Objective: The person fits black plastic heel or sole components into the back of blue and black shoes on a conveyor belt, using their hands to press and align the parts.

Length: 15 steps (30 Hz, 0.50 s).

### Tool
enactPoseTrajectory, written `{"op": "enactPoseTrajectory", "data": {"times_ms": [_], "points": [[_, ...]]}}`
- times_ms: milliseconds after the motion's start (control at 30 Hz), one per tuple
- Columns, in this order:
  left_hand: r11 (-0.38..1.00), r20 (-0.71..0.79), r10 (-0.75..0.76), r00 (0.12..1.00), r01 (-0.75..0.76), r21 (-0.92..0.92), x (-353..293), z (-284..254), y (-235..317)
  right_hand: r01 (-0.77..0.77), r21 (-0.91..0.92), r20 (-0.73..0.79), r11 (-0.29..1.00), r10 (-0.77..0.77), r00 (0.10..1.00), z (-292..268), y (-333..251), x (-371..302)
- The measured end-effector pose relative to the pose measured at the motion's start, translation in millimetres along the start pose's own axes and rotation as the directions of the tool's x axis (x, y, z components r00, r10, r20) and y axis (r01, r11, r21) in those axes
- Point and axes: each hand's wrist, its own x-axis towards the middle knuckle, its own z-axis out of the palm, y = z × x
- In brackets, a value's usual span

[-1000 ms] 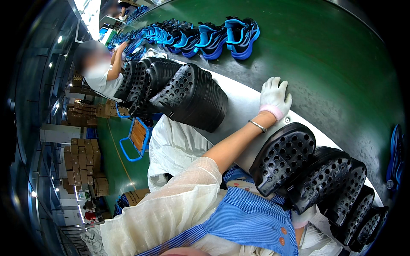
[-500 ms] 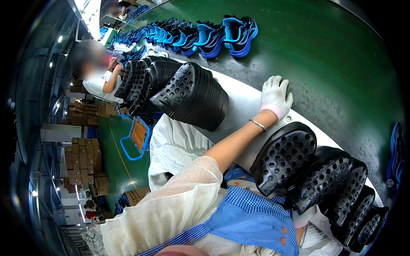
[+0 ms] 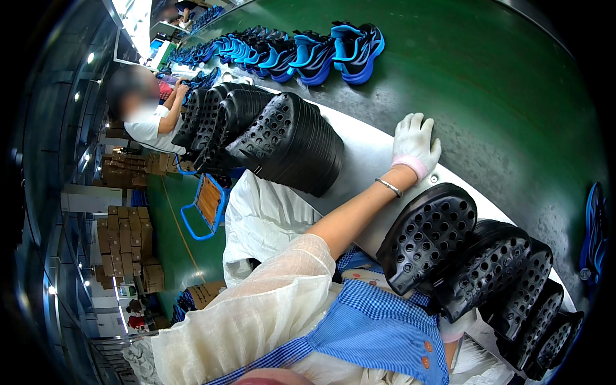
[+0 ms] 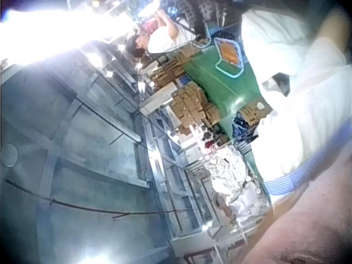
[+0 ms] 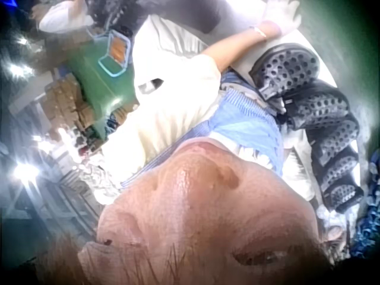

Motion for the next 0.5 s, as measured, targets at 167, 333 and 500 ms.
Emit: {"op": "enactPoseTrajectory", "data": {"times_ms": [167, 333, 500], "points": [[1.0, -0.01, 0.022, 1.0, -0.022, 0.009, 2, 3, 2, -0.057, 0.045, -0.022, 0.997, 0.058, 0.998, 5, 10, -9], [1.0, -0.014, 0.008, 1.0, -0.007, 0.018, -1, 2, -2, 0.057, -0.009, -0.033, 0.998, -0.057, 0.998, 0, -4, 2], [1.0, -0.002, 0.017, 1.0, -0.017, 0.01, 2, 5, 1, -0.056, 0.052, -0.043, 0.997, 0.058, 0.997, 7, 15, -10]]}}
